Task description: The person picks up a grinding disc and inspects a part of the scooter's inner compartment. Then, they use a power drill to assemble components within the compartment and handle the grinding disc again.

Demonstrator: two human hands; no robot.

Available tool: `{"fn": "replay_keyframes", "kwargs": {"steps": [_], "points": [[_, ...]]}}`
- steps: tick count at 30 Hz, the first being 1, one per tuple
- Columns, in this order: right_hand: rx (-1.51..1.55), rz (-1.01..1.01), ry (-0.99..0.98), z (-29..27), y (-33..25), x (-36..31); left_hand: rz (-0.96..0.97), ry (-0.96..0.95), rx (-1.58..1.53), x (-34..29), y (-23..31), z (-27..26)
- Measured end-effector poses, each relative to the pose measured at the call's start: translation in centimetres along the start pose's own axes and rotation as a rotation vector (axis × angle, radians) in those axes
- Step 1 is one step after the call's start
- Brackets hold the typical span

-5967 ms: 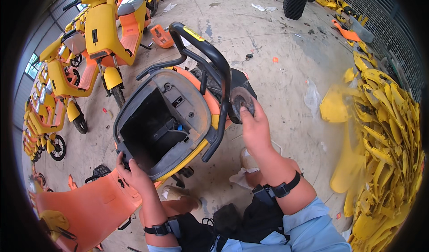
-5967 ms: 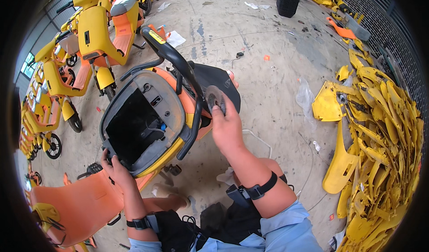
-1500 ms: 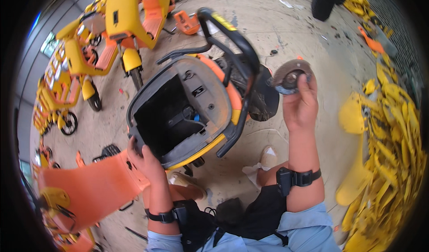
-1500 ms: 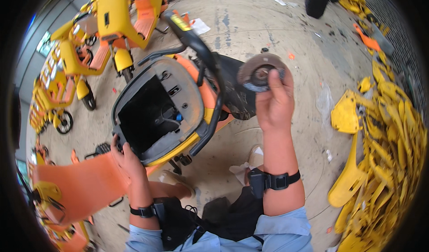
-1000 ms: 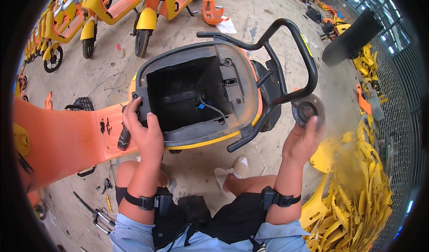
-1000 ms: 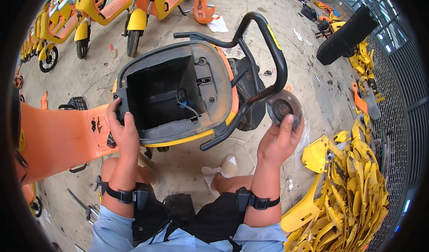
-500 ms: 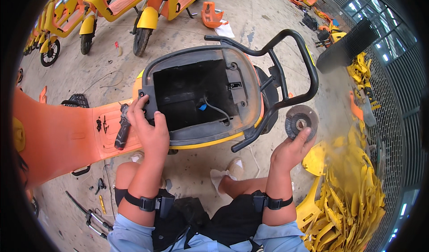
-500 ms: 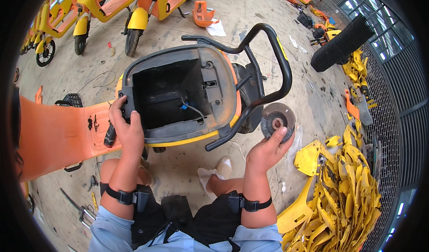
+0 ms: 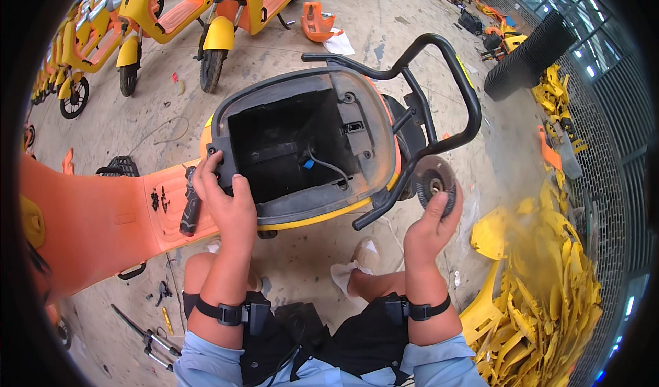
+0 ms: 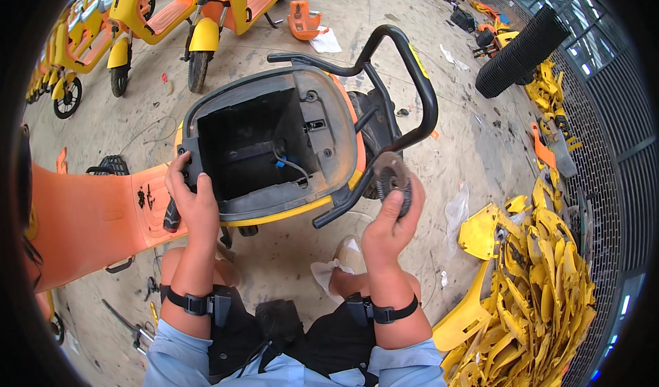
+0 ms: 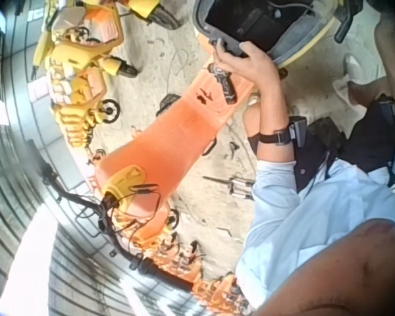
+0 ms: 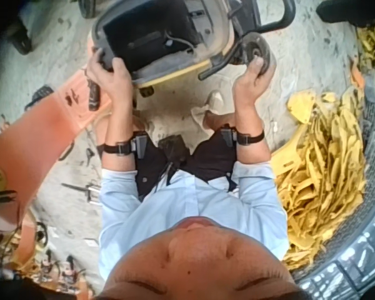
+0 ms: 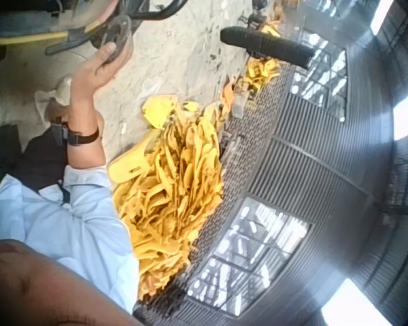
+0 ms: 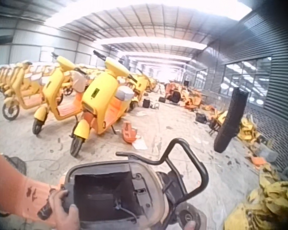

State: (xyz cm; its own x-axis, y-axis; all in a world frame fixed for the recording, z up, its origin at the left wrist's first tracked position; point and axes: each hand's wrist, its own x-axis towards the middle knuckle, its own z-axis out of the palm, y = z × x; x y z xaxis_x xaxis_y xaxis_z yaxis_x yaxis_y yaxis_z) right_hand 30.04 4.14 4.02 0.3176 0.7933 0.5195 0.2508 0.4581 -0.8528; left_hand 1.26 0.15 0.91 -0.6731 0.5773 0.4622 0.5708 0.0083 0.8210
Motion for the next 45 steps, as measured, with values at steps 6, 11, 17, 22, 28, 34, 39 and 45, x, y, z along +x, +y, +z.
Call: {"fn": "replay_keyframes", "kwargs": {"steps": [6, 11, 17, 22, 28, 34, 39, 45], "points": [[-0.115, -0.155, -0.173, 0.3, 0.4, -0.1, -0.002, -0.015, -0.026, -0.1, 0.0, -0.2], [-0.237, -0.318, -0.299, 0.2, 0.0, 0.4, -0.03, -0.029, -0.013, -0.5, 0.3, -0.1], [-0.295, -0.599, -0.63, -0.8, -1.3, -1.4, -0.04, -0.017, 0.001, -0.7, 0.4, -0.1], [-0.481, -0.597, -0.44, -0.5, -0.9, -0.4, -0.049, -0.002, 0.019, -0.9, 0.9, 0.2], [-0.393, -0.772, -0.712, 0.4, -2.4, -1.8, -0.046, -0.01, 0.015, -1.0, 0.4, 0.0], [-0.331, -0.712, -0.713, 1.3, -1.9, -1.5, -0.043, -0.038, 0.011, -0.9, 0.5, 0.1], [-0.372, -0.767, -0.497, 0.9, -1.9, -0.4, -0.067, -0.027, -0.015, -0.9, 0.7, 0.1], [-0.228, -0.661, -0.747, 1.4, -2.8, -2.6, -0.056, -0.026, 0.005, -0.9, 0.6, -0.1]]}}
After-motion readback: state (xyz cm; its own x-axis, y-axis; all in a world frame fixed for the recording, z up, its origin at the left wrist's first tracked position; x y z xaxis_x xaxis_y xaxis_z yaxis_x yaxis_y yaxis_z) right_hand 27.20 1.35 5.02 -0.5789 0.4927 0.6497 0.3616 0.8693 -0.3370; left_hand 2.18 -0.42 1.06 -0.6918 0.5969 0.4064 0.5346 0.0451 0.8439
